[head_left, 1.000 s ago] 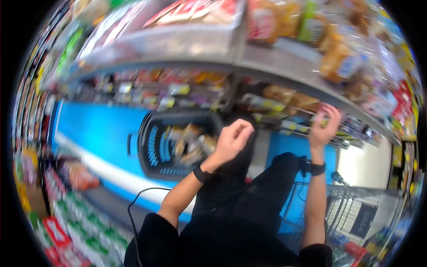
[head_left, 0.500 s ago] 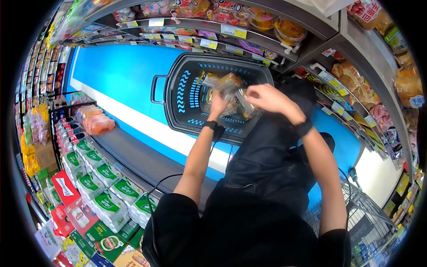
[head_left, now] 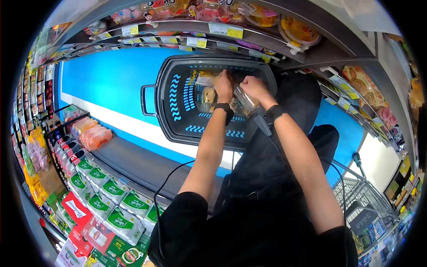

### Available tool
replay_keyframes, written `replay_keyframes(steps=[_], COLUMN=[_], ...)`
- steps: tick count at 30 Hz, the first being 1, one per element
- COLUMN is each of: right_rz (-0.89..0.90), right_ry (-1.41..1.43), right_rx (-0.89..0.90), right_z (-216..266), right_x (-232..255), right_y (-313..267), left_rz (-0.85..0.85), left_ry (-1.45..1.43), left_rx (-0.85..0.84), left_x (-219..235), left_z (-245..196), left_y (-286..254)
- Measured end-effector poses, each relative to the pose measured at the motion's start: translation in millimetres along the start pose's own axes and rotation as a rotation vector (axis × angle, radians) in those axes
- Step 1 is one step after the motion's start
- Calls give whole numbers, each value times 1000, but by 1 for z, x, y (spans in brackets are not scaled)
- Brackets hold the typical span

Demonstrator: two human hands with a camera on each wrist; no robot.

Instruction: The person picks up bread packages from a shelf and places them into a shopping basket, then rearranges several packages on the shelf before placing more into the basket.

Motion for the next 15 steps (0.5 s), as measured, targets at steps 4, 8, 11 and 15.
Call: replay_keyframes(steps=[4,8,11,15], right_rz=[71,54,102,219], right_ry=[-196,-318,-316,-284], right_rx=[7,211,270,248], right_z=[1,21,34,40], right_x=[-21,-32,-37,-39], right_y=[9,12,9,3], left_rz=[-3,10,-8,-188], left_ry=[-197,-619,-785,-599], left_rx=[-34,67,164,280], left_x=[24,38,36,50], left_z=[-21,-19,11,63], left_y=[-14,-51,-66,-72])
Point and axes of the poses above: each hand's wrist, its own y-axis towards the middle knuckle, its own x-axis out of the back of the hand, z = x × y, the point moved 9 cm from there along y, towards the middle knuckle, and after that the axes turned 6 degrees about -y, right-handed, at the moved point
